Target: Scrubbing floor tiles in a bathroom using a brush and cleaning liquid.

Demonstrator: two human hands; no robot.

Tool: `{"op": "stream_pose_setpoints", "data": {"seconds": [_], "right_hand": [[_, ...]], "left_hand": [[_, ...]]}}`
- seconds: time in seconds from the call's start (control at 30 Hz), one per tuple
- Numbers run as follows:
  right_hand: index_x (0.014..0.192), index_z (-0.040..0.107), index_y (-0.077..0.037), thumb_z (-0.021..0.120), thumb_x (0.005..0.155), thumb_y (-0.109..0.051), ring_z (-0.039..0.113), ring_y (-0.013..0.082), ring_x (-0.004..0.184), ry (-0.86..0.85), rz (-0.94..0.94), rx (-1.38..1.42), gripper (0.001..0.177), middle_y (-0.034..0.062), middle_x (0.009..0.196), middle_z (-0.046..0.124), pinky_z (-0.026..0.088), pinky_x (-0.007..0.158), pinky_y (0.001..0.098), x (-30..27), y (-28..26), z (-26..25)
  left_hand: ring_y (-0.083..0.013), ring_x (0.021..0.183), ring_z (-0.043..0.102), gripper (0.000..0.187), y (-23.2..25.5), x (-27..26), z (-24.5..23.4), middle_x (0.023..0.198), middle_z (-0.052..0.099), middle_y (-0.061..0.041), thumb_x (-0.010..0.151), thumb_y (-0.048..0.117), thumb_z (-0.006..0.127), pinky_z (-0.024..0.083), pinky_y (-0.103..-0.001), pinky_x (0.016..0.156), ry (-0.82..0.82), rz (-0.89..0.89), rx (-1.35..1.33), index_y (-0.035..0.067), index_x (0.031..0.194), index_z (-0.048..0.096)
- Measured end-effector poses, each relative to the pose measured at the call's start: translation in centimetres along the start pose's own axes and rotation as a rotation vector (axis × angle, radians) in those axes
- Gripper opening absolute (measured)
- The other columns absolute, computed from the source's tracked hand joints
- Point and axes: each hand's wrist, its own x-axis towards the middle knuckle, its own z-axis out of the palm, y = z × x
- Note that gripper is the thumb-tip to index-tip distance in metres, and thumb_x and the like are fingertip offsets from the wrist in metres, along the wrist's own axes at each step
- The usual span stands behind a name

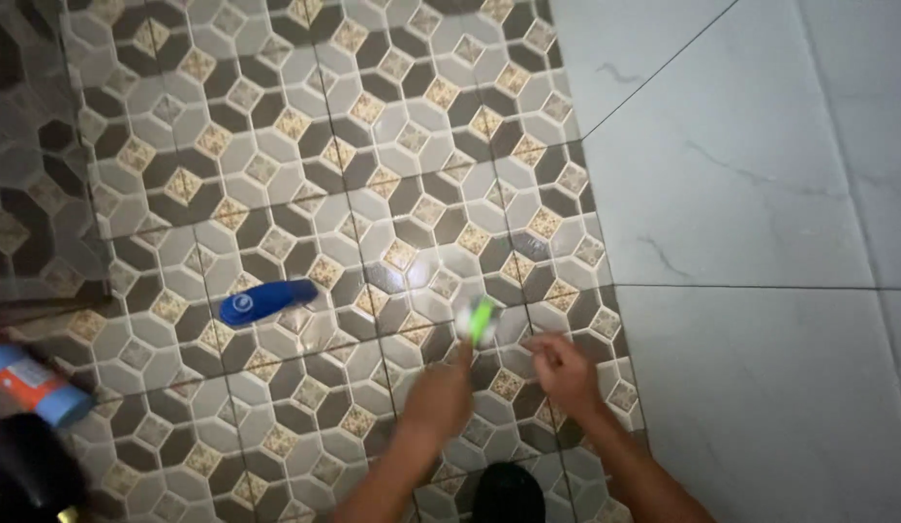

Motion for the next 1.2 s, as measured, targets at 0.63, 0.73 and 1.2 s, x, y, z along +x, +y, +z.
{"op": "stream_pose_setpoints", "data": {"seconds": [0.63,0.73,1.2], "right_hand": [[0.153,0.049,-0.005,0.055,0.103,-0.032,0.04,0.0486,0.146,-0.208,0.66,0.232,0.058,0.0299,0.154,0.047,0.032,0.12,0.0575,-1.6,-15.1,-7.0],[0.155,0.046,-0.007,0.06,0.097,-0.023,0.055,0.0477,0.129,-0.254,0.646,0.257,0.062,0.0305,0.143,0.055,0.043,0.106,0.0558,-4.7,-12.2,-7.4],[0.146,0.052,-0.017,0.052,0.1,-0.021,0.056,0.0188,0.051,-0.225,-0.036,-0.801,0.046,0.0088,0.086,0.068,0.045,0.039,0.0343,6.3,-5.2,-3.3]], "left_hand": [[-0.058,0.119,0.061,0.075,6.2,5.8,2.3,0.127,0.059,-0.042,0.099,0.027,0.04,0.047,-0.063,0.101,-0.109,0.005,-0.208,-0.005,0.16,0.008],[-0.0584,0.113,0.063,0.082,7.9,0.2,1.4,0.125,0.059,-0.045,0.101,0.045,0.031,0.051,-0.062,0.096,-0.229,-0.013,-0.438,-0.003,0.161,0.002],[-0.0166,0.08,0.07,0.045,-1.3,0.0,2.8,0.097,0.075,-0.007,0.099,0.032,0.053,0.058,-0.03,0.071,0.067,-0.023,-0.698,0.009,0.137,0.063]]}}
